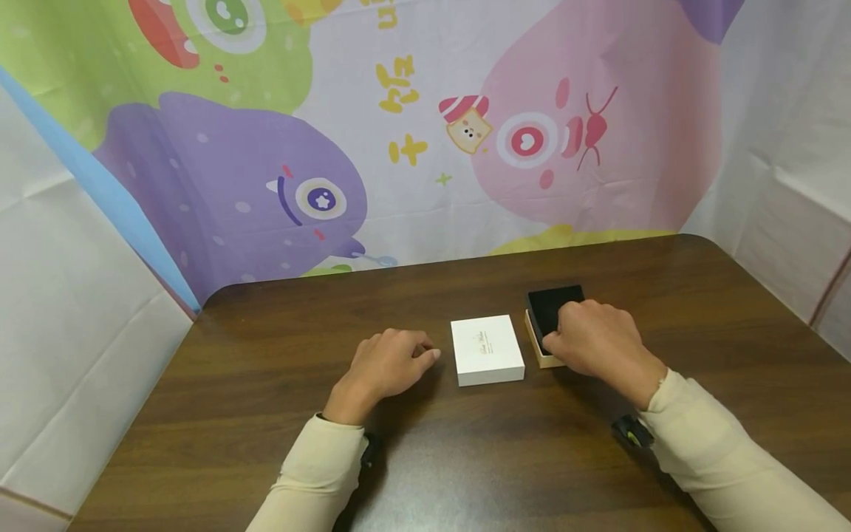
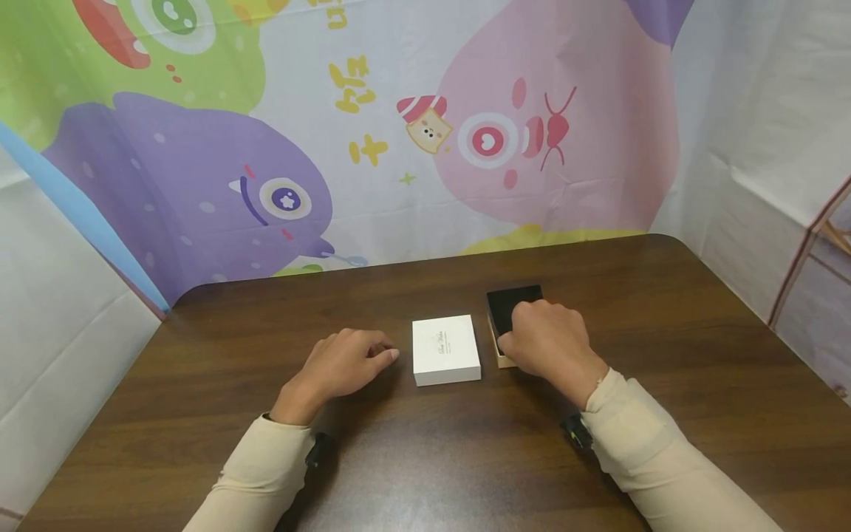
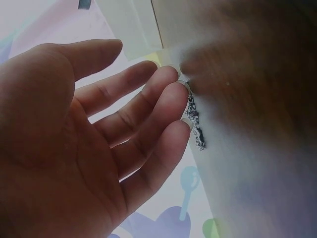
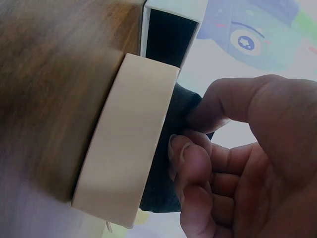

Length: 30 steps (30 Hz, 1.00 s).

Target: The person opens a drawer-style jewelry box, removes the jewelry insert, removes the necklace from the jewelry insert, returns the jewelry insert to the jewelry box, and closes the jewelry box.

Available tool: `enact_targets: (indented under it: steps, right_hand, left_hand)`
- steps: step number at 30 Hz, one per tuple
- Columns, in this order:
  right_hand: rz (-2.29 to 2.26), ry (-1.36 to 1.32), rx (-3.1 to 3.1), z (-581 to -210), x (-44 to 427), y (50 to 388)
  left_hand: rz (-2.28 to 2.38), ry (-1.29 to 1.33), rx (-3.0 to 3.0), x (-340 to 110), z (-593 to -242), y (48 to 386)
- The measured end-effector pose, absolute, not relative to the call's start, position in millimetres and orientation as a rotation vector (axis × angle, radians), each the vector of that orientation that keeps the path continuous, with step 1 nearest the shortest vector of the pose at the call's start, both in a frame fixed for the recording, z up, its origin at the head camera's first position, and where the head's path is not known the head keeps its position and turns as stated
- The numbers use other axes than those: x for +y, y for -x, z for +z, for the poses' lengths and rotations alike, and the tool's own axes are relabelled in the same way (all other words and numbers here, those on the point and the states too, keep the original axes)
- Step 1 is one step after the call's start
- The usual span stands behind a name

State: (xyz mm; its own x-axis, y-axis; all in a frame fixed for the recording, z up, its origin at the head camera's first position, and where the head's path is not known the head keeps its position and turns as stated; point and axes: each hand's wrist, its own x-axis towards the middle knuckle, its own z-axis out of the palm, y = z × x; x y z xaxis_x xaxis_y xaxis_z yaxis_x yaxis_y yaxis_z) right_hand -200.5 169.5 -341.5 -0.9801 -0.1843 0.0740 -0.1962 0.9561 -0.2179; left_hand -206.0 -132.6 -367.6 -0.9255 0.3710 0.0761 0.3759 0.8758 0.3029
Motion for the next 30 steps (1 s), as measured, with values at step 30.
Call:
enact_targets:
  steps: [30]
  right_hand:
    - [0.366,-0.276,-3.130,-344.7,172.6,201.9]
  left_hand:
    - [-0.500,0.611,-3.021,-132.6,-368.6,206.1]
